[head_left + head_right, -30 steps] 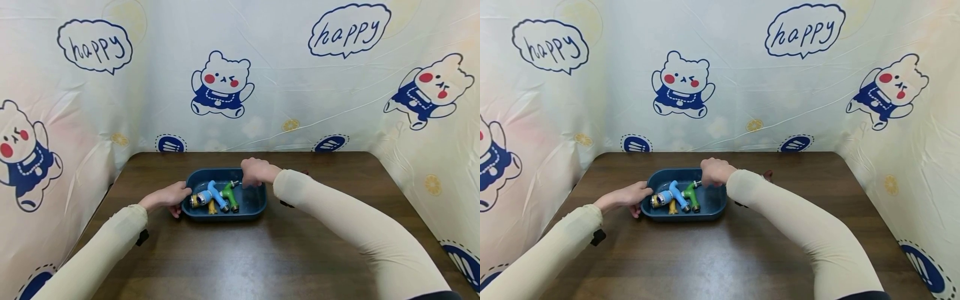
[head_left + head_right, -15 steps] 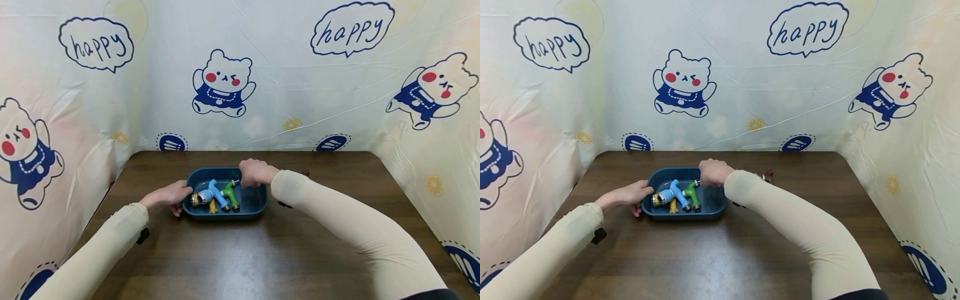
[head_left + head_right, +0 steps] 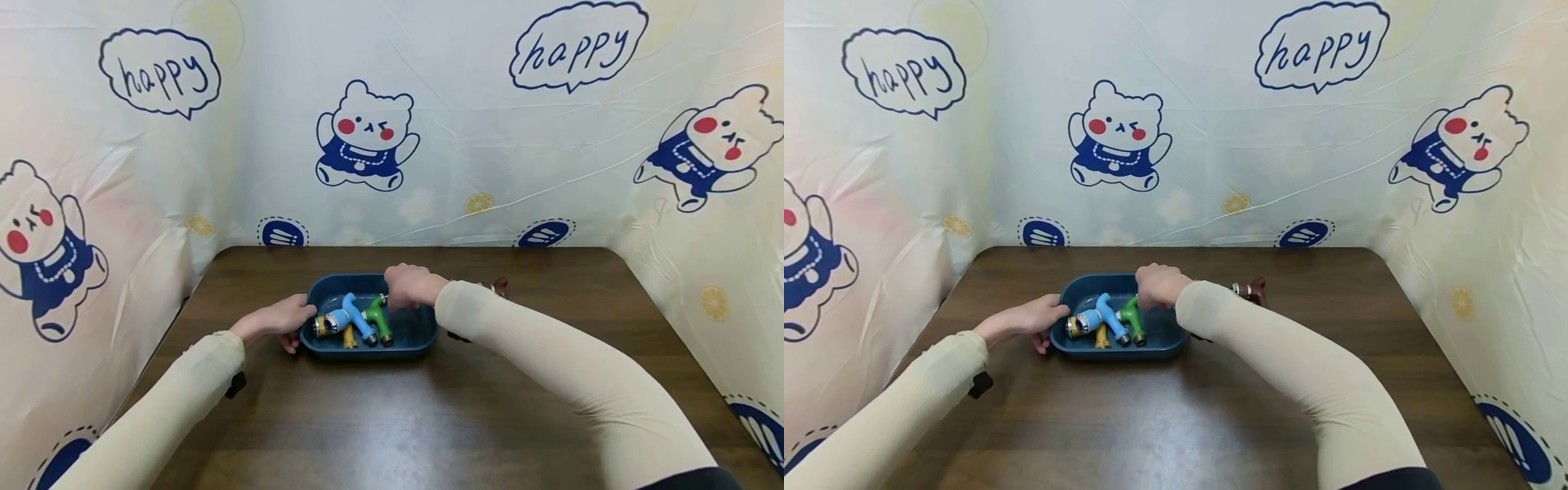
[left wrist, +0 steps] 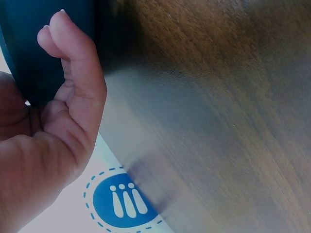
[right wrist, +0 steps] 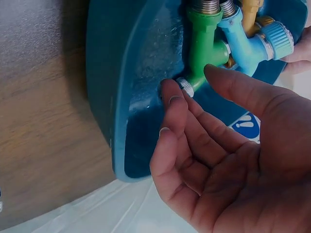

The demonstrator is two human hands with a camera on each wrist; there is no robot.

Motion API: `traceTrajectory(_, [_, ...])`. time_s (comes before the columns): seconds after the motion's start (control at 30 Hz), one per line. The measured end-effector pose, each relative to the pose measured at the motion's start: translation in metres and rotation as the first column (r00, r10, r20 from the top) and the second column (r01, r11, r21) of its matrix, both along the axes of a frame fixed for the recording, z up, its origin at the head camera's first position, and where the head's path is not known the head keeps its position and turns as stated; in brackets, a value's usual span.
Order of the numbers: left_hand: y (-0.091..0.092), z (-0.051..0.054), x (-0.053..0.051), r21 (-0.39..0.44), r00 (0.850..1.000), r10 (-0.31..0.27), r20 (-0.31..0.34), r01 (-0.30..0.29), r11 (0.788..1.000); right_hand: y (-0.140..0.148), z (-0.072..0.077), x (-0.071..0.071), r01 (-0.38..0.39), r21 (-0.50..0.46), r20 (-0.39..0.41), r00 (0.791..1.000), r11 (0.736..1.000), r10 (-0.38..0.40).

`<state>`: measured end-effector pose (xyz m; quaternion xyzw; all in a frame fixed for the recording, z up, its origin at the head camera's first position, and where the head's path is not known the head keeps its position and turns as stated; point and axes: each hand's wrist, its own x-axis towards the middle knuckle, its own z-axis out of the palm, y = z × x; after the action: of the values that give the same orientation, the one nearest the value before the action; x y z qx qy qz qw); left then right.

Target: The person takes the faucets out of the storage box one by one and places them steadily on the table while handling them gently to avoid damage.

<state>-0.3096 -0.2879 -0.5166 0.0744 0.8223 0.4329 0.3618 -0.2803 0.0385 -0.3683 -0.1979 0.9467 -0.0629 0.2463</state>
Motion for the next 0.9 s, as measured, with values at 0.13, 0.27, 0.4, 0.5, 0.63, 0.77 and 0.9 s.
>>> traceTrajectory(0.13, [-0.01, -0.021, -0.016, 0.039, 0.996, 0.07, 0.06, -0.073, 0.997, -0.005, -0.001, 0.001, -0.026, 0.01, 0.005, 1.0, 1.0, 0.026])
traceTrajectory(0.27, [-0.015, -0.032, -0.023, 0.029, 0.997, 0.057, 0.059, -0.059, 0.998, -0.008, -0.002, 0.004, -0.035, -0.014, 0.018, 0.999, 0.999, 0.035])
traceTrajectory(0.4, [-0.014, -0.031, -0.022, 0.033, 0.997, 0.054, 0.06, -0.057, 0.998, -0.011, -0.004, 0.006, -0.033, -0.035, 0.024, 0.999, 0.999, 0.033])
traceTrajectory(0.5, [-0.007, -0.017, -0.01, 0.018, 0.999, 0.026, 0.023, -0.026, 0.999, -0.013, -0.005, 0.007, -0.04, -0.025, 0.026, 0.999, 0.999, 0.041])
traceTrajectory(0.63, [0.008, 0.014, 0.01, -0.027, 1.0, 0.005, -0.021, -0.006, 1.0, -0.017, -0.008, 0.007, -0.053, -0.002, 0.029, 0.998, 0.999, 0.053])
traceTrajectory(0.77, [0.03, 0.062, 0.038, -0.062, 0.999, -0.015, -0.048, 0.012, 0.998, -0.018, -0.01, 0.008, -0.054, 0.006, 0.024, 0.998, 0.999, 0.054])
traceTrajectory(0.9, [0.049, 0.097, 0.061, -0.079, 0.998, -0.001, -0.063, -0.004, 0.997, -0.02, -0.012, 0.01, -0.043, 0.002, 0.018, 0.999, 0.999, 0.043])
